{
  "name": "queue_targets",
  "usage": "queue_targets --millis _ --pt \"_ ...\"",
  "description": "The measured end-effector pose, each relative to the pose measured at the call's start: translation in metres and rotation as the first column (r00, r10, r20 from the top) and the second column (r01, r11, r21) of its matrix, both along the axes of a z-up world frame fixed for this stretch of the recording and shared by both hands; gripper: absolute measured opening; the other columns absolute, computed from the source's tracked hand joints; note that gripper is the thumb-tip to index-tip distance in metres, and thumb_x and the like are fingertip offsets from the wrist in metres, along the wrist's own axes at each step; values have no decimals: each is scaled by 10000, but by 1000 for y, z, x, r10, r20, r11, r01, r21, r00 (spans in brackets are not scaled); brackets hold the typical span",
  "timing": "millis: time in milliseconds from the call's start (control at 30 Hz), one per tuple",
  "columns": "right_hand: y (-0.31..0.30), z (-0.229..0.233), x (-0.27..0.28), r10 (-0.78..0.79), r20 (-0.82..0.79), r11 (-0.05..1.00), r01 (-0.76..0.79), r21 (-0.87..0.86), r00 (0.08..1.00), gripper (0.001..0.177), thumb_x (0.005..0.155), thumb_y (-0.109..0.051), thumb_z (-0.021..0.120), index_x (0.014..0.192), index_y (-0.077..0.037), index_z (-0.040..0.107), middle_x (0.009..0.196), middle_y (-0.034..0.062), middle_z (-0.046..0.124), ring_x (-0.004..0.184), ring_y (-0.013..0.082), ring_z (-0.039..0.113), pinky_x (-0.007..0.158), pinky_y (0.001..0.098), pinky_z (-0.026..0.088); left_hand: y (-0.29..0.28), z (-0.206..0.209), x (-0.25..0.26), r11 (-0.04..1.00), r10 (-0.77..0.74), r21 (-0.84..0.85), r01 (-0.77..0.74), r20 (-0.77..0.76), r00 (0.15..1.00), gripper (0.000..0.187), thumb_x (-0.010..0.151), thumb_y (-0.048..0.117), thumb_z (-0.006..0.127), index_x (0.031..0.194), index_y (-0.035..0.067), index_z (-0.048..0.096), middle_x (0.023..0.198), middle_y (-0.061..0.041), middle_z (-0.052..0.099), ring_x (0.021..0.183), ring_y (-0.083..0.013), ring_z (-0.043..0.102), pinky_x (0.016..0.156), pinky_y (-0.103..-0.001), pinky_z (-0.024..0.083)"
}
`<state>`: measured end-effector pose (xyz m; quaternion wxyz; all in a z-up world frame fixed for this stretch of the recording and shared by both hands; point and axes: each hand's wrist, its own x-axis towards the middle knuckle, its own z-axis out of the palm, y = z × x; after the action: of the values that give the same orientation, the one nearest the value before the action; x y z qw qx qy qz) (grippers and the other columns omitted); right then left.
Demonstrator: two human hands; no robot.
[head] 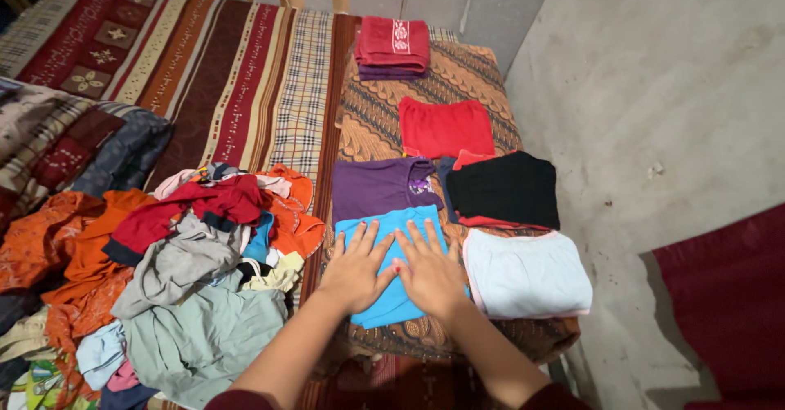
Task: The person folds multiple pieces of clothing including a blue shirt, a purple shirt, a red shirt, and a light yellow garment on a bed, placing them in organized stacks.
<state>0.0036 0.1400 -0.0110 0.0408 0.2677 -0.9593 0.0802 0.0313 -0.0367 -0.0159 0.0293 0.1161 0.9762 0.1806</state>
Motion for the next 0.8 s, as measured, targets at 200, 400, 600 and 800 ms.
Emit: queue_targets --millis 200,400,600,800 --pt "23 -16 -7 30 -158 869 -104 -483 987 539 937 -293 646 1426 -84 559 1568 223 450 1445 400 391 1179 540 346 -9 -19 -4 992 47 127 -24 -178 983 667 1001 464 452 1539 84 351 1628 -210 233 1514 -366 177 1190 -589 112" --pt "40 -15 -4 -473 284 812 538 -226 834 663 768 -416 861 1204 6 594 1212 239 637 1174 411 572 995 488 470 -13 17 -23 952 200 248 -181 -56 978 475 975 330 554 1404 136 494 1371 -113 553 1346 -314 466 1132 -533 322" --pt "52 -13 -22 -301 503 760 522 -386 810 612 709 -166 871 1185 13 530 1050 173 685 983 299 694 876 389 542 -13 18 -82 918 106 392 -63 -88 990 648 776 304 807 1338 90 566 1312 -173 591 1245 -380 547 1049 -471 443" --pt "52 34 -35 190 755 471 617 -630 627 758 661 98 791 1328 -66 473 1080 79 711 976 155 699 844 318 579 -14 2 -115 961 -29 277 -25 188 982 849 653 389 927 1358 71 577 1343 -193 609 1256 -352 585 1066 -408 472"
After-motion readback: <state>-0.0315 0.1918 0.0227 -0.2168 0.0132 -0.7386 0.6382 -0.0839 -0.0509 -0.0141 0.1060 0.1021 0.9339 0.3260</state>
